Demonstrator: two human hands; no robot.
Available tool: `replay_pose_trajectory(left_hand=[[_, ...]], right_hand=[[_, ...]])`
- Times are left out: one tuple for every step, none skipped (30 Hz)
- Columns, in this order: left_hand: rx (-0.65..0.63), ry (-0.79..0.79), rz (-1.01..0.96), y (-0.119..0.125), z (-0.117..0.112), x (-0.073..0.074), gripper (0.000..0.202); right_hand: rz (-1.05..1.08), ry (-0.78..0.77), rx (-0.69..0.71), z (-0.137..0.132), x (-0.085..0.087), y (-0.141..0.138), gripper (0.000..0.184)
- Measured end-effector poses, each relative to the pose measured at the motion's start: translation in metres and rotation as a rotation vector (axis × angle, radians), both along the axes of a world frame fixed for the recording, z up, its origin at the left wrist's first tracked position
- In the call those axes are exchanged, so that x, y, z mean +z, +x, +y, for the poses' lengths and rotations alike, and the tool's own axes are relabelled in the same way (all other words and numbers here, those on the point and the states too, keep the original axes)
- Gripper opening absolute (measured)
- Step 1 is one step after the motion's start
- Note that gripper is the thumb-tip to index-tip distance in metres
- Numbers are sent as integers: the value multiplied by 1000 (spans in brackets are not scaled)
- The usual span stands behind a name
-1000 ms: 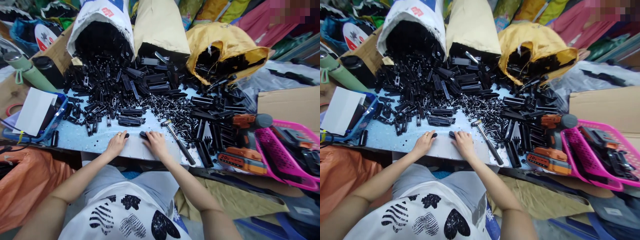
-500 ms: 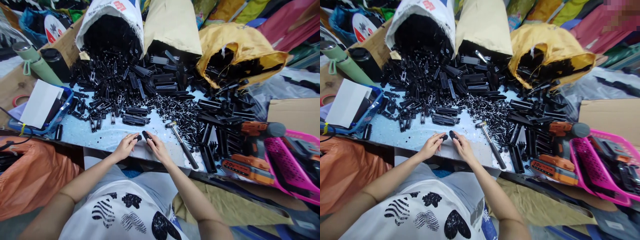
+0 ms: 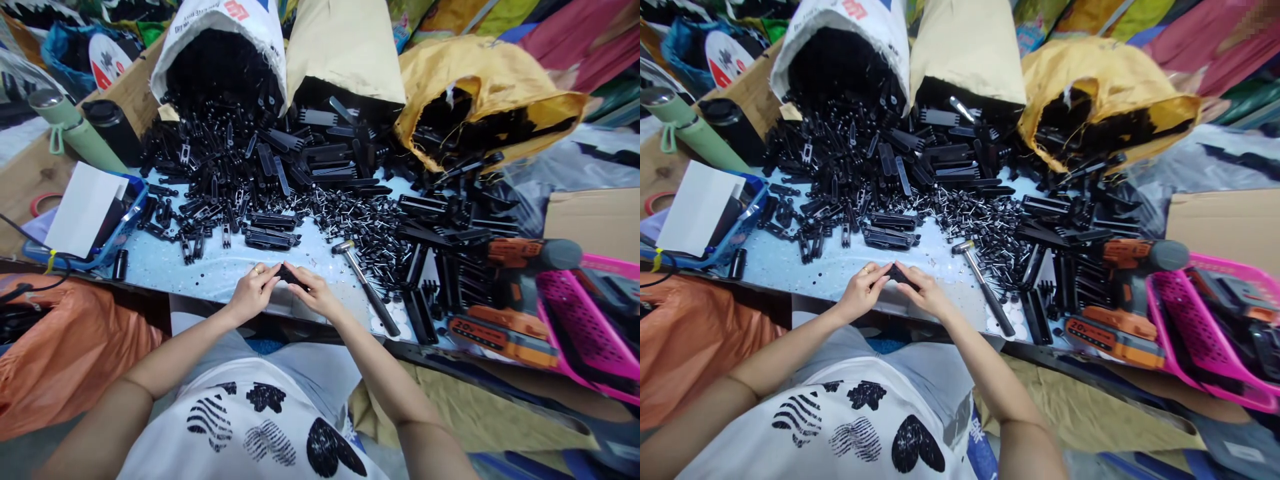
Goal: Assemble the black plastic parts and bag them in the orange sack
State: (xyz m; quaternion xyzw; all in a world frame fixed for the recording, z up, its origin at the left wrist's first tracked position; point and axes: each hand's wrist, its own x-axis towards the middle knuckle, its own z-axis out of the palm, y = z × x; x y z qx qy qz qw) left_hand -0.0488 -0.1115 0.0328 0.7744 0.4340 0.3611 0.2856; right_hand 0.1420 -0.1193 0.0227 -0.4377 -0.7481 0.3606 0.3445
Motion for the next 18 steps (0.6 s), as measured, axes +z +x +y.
replay_pose_trajectory(left_hand=[[46,29,-35,3,0,1,36],[100,61,-73,7,0,2,36],[143,91,-107,10,1,2,37],[165,115,-131,11,1,3,37],[155,126,-142,12,2,2,36],[124,126,-141,11,3,1,36],[91,111,-132,10,3,-1,35],[75,83,-121,8,3,-4,34],[88,43,-109,7,2,-8,34],[127,-3,-92,5,0,-12,35],[180,-41,-66,3,-2,-16,35],[228,-62,-21,2,-4,-20,37],[248,-57,48,1,-5,-23,38],[221,-27,139,1,-5,-25,42],[137,22,244,1,-3,-26,45],[12,79,347,1,0,-25,48],[-124,132,438,3,5,-23,47],[-245,174,509,4,10,-19,44]], right_hand=[[29,12,-44,-2,0,-5,51],[64,22,-99,-4,-1,-12,52],[102,32,-161,-7,-3,-19,53],[134,40,-213,-10,-5,-26,53],[153,44,-249,-13,-7,-32,53],[159,42,-267,-15,-8,-37,54],[153,36,-271,-16,-10,-40,54],[137,28,-256,-16,-10,-41,53],[103,16,-221,-15,-11,-39,53],[49,6,-179,-11,-10,-34,52],[-25,3,-144,-6,-9,-26,52],[-112,8,-131,1,-7,-14,52],[-204,24,-155,10,-5,0,51],[-291,49,-220,20,-3,17,50],[-368,79,-311,31,0,35,49],[-432,111,-412,44,2,54,48],[-491,132,-496,56,5,72,47],[-551,141,-546,69,8,89,46]])
